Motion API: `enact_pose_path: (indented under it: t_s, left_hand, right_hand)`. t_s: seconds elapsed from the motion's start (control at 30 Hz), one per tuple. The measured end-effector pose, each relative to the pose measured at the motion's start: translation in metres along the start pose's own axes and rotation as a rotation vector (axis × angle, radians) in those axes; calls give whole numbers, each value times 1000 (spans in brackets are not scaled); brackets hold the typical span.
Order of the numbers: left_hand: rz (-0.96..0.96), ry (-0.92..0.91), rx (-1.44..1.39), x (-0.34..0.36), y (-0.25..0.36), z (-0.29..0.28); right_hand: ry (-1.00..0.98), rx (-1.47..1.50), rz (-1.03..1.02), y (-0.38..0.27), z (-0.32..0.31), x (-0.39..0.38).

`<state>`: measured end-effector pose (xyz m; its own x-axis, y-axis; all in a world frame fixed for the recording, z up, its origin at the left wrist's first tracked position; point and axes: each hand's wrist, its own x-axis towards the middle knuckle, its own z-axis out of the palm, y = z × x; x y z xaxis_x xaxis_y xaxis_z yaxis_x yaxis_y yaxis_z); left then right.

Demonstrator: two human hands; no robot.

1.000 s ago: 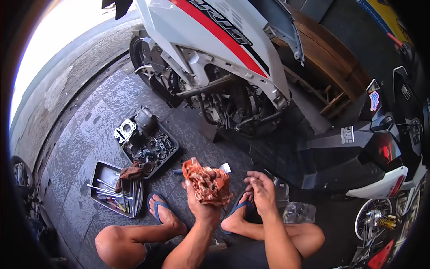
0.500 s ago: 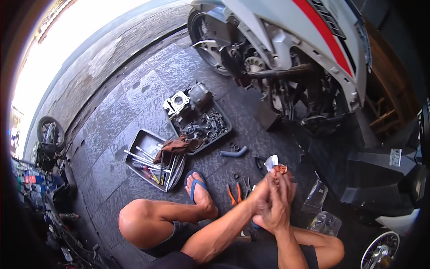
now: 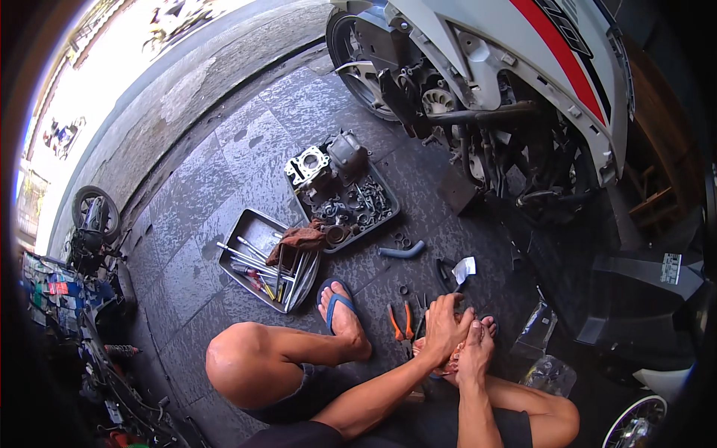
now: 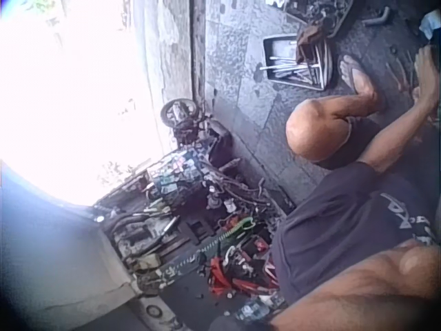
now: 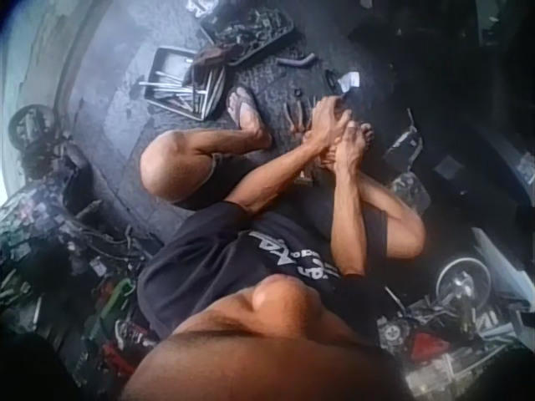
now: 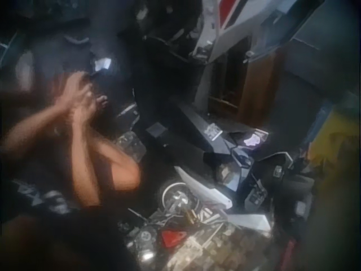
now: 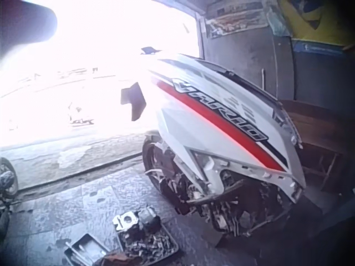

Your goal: The person applies a liquid sealant from a tube to the surface of a metal engine gasket, handling the gasket by hand and then picking up a small metal component.

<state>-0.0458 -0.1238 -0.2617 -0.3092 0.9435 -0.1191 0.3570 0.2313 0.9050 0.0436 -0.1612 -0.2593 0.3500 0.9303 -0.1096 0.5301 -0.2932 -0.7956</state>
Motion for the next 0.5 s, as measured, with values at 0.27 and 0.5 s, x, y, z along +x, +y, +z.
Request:
enact_pose_path:
  t_s: [0.27, 0.5]
  left_hand:
    - [-495, 0, 177, 12, -105, -7]
    - [-371, 326, 454, 27, -138, -6]
  right_hand:
    - [67, 146, -436, -126, -173, 77]
    - [118, -302, -414, -91, -265, 156]
